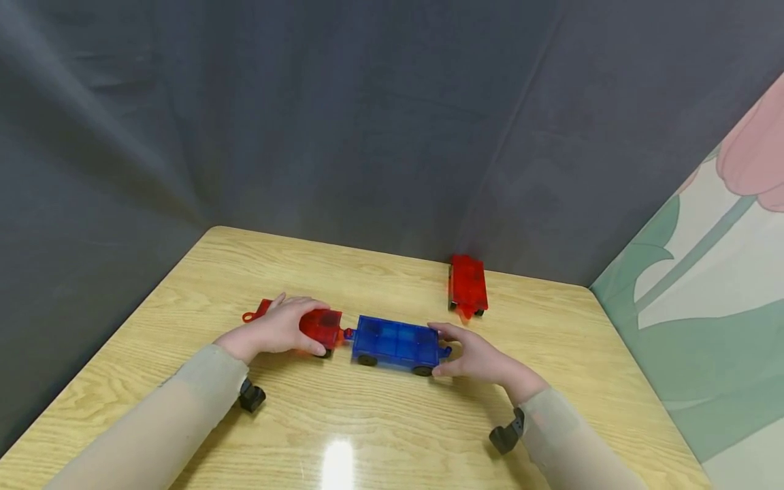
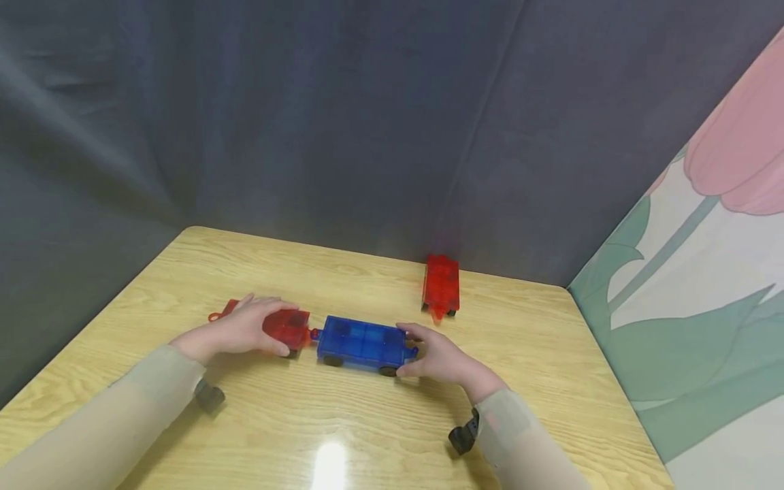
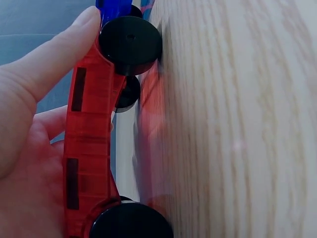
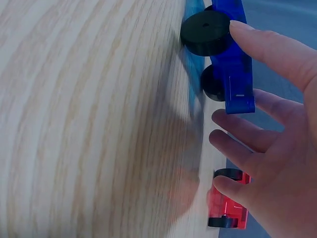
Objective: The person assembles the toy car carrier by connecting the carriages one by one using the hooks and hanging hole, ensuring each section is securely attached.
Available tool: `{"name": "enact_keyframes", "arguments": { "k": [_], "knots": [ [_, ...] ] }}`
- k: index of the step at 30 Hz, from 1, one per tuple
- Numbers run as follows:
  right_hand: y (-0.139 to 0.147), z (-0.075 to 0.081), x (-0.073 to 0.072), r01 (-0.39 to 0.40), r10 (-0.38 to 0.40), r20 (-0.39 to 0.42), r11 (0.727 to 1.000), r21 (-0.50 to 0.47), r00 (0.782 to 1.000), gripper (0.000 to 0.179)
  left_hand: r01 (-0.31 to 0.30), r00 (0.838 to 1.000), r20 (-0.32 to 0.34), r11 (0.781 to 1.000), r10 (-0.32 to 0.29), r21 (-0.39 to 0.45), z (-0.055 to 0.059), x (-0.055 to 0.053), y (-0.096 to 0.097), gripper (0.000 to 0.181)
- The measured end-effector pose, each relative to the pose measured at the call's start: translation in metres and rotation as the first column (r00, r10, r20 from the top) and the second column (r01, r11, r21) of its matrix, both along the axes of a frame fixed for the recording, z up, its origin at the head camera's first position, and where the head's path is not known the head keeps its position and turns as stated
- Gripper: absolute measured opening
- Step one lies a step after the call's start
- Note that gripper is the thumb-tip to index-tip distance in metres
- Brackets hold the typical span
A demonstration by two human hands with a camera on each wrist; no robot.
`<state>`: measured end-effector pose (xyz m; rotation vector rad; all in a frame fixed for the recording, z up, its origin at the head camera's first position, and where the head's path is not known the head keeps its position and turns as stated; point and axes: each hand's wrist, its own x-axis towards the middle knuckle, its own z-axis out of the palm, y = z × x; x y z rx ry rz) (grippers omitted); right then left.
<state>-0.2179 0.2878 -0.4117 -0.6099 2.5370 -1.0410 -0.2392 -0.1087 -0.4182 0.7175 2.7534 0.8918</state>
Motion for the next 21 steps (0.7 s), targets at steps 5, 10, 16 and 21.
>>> {"name": "enact_keyframes", "arguments": {
  "k": [5, 10, 16, 21],
  "knots": [
    [-0.001, -0.001, -0.001, 0.002, -0.002, 0.006, 1.000, -0.005, 1.000, 0.082, -0.014, 1.000, 0.000, 1.000, 0.014, -0.025, 0.002, 0.000, -0.001, 0.085],
    [-0.003, -0.002, -0.001, 0.011, -0.011, 0.025, 1.000, -0.013, 1.000, 0.082, -0.026, 1.000, -0.010, 0.997, 0.025, -0.068, 0.005, 0.001, -0.001, 0.087],
    [-0.005, -0.002, 0.000, 0.004, -0.003, 0.034, 1.000, -0.030, 0.999, 0.081, -0.022, 1.000, -0.024, 0.995, 0.019, -0.095, 0.006, 0.000, -0.002, 0.089],
    [-0.005, -0.001, 0.001, -0.005, 0.007, 0.046, 0.999, -0.048, 0.999, 0.081, -0.016, 1.000, -0.009, 0.999, 0.015, -0.048, 0.016, 0.003, 0.005, 0.095]
  ]
}}
